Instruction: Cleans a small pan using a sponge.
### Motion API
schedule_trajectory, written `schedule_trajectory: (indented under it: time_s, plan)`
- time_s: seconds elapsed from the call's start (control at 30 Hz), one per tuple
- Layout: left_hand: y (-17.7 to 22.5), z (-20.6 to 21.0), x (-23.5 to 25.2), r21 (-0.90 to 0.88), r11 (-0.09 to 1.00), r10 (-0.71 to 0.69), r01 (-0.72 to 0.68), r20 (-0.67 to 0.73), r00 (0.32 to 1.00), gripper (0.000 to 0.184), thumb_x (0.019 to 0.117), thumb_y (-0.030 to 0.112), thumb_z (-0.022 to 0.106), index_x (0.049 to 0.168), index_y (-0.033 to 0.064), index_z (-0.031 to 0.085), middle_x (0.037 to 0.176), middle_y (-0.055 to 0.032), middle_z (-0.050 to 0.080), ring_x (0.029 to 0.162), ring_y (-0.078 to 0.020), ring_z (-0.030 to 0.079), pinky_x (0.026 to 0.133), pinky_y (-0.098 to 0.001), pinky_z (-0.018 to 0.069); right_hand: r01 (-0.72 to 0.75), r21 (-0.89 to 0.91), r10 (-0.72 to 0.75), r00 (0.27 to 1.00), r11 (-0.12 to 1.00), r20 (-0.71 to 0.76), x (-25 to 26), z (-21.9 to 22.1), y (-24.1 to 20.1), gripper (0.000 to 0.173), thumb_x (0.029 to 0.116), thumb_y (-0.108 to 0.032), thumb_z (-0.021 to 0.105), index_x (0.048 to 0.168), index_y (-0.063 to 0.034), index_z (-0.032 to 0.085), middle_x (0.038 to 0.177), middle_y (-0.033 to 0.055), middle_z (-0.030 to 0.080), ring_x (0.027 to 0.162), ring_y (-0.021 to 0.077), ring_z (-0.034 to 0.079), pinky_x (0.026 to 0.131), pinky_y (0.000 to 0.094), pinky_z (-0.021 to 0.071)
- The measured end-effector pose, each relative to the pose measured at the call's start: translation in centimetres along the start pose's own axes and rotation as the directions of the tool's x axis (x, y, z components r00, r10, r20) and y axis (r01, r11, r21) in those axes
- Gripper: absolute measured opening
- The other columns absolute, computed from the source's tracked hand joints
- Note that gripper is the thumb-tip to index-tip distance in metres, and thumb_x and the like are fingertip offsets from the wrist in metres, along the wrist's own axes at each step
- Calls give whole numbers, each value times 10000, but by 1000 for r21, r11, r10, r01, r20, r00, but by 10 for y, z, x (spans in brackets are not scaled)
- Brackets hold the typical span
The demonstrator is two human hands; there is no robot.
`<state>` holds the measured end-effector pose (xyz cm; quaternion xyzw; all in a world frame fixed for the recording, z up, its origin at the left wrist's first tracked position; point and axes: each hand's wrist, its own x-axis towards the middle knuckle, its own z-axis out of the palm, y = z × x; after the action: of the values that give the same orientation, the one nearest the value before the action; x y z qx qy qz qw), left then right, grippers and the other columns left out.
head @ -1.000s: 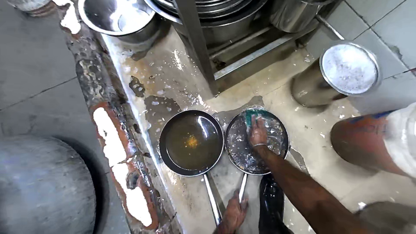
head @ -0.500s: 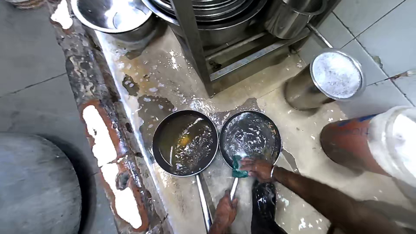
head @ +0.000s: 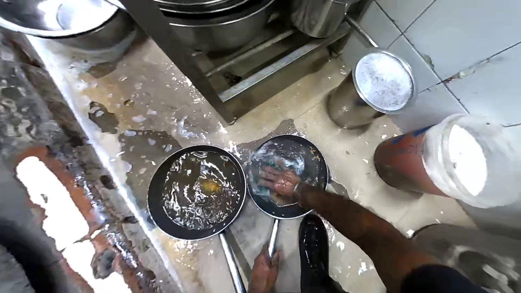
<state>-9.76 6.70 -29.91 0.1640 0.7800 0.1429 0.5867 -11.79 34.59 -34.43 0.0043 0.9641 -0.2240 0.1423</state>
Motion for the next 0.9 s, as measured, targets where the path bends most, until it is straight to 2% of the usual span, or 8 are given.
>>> schedule_trajectory:
  time_s: [0.2, 0.3, 0.37, 0.53, 0.63, 0.73, 0.8, 0.9]
  plan:
    - [-1, 14, -3, -90, 996, 10, -20, -119, 993, 532, 995, 335, 660, 1358, -41, 561, 1002, -239, 710, 932, -369, 705, 885, -562, 554, -76, -221, 71, 997, 972, -31, 19, -50, 61, 489, 972, -22, 620, 1431, -190, 604, 1576, 49, 499, 1521, 319, 363, 1232, 706, 129]
    - [-3, 19, -5, -152, 988, 0, -25, -163, 987, 515, 967, 308, 701, 1329, -36, 578, 996, -227, 707, 922, -353, 697, 877, -558, 552, -184, -283, 195, 981, 941, 12, -12, -63, 78, 521, 934, -44, 677, 1443, -110, 584, 1586, 133, 473, 1529, 346, 341, 1251, 679, 116]
    - [-3, 20, -6, -186, 982, -2, -33, -188, 982, 490, 957, 284, 720, 1300, -39, 587, 985, -224, 702, 907, -346, 693, 866, -555, 555, -292, -277, 308, 951, 916, 14, -46, -57, 77, 487, 943, -19, 646, 1424, -47, 579, 1538, 212, 502, 1492, 397, 388, 1247, 661, 173]
    - [2, 23, 0, -234, 970, 20, -67, -200, 980, 412, 958, 284, 729, 1204, -20, 599, 919, -184, 667, 827, -304, 660, 789, -521, 552, -705, -87, 707, 684, 704, 178, -115, -27, 6, 568, 940, -217, 688, 1420, 43, 532, 1425, 314, 531, 1351, 482, 494, 1108, 636, 403]
    - [1, 27, 4, -213, 974, 40, -73, -157, 987, 403, 983, 292, 694, 1227, -14, 596, 952, -188, 670, 863, -310, 663, 818, -516, 551, -842, 81, 761, 519, 533, 391, -107, -19, -59, 591, 934, -337, 671, 1408, -4, 555, 1397, 295, 562, 1286, 483, 554, 995, 668, 483]
    - [8, 38, 3, -210, 977, 36, -46, -50, 998, 490, 1027, 288, 630, 1382, -43, 564, 1205, -260, 673, 1128, -371, 659, 1025, -538, 502, -793, 286, 648, 606, 538, 460, -62, -22, -97, 486, 987, -404, 596, 1351, -84, 634, 1280, 220, 675, 1204, 414, 639, 982, 637, 501]
    - [8, 45, 2, -216, 976, 15, -22, -35, 999, 515, 1026, 283, 632, 1407, -48, 534, 1208, -261, 673, 1127, -368, 663, 1029, -531, 504, -644, 392, 551, 765, 657, 332, -33, -7, -101, 441, 1036, -329, 553, 1443, -168, 600, 1362, 152, 657, 1267, 348, 619, 1055, 576, 489]
    - [4, 29, -1, -152, 988, 13, -17, -30, 999, 522, 1020, 270, 639, 1413, -52, 519, 1149, -253, 692, 1079, -364, 681, 999, -530, 519, -324, 304, 327, 944, 896, 43, -10, 18, -77, 444, 1006, -157, 611, 1450, -167, 597, 1450, 126, 606, 1357, 307, 561, 1148, 502, 438]
